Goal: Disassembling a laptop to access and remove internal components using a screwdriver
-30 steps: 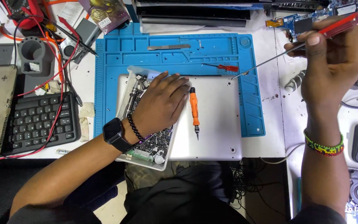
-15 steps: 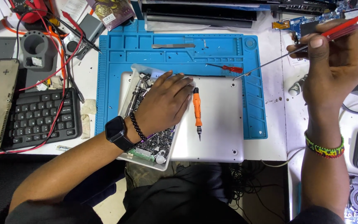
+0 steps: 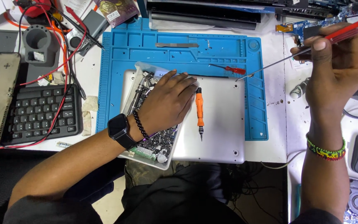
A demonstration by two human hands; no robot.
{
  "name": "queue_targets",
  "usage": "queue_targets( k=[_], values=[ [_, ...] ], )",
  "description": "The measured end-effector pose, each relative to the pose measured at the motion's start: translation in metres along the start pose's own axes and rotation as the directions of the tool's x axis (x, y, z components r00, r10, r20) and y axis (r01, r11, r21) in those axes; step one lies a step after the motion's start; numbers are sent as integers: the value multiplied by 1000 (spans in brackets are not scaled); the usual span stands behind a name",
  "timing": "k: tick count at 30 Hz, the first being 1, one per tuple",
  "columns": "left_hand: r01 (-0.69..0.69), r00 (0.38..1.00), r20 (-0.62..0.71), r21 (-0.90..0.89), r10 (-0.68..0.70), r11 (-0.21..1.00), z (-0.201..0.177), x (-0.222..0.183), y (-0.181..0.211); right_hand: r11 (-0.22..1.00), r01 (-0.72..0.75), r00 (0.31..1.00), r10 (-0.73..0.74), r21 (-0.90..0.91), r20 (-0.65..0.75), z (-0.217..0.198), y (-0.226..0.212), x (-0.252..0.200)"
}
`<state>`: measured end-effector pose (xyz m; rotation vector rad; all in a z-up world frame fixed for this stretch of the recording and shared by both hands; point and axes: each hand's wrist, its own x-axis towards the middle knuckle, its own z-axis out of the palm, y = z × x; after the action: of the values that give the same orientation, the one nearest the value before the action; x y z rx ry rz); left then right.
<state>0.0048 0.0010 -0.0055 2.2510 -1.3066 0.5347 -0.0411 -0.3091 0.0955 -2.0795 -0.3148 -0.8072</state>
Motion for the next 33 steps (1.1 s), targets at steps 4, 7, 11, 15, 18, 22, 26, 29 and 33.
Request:
queue_targets(
  k=[4,7,11,15,18,22,26,29,33],
  values=[
    [5,1000,5,-2,-5,1000,0,0,1,1000,9,1000,-8,-15,22,0,3,-1],
    [-1,1000,-2,-14,1,1000,1,0,0,998,50,998,-48,-49,38,-1,5,-1],
    [-4,1000,-6,-10,4,1000,2,0,0,998,37,999,-36,-44,20,-2,11,-2],
    [-28,1000,-14,-21,27,999,0,0,0,986,85,996,-88,-145,-13,4,19,-3],
    [-25,1000,-9,-35,25,999,-5,0,1,996,-87,994,88,12,-64,19,17,1],
    [-91,996,-11,-9,91,996,-10,0,6,998,-59,994,60,19,-86,27,23,2],
    [-213,946,201,-207,254,955,-16,16,48,1000,-20,991,19,-5,-135,42,42,3],
    [-437,864,34,-442,502,784,-41,45,113,1000,4,984,-3,6,-179,48,25,7],
    [-649,714,-60,-429,697,628,-65,83,176,1000,26,974,-22,14,-226,48,7,10]
  ],
)
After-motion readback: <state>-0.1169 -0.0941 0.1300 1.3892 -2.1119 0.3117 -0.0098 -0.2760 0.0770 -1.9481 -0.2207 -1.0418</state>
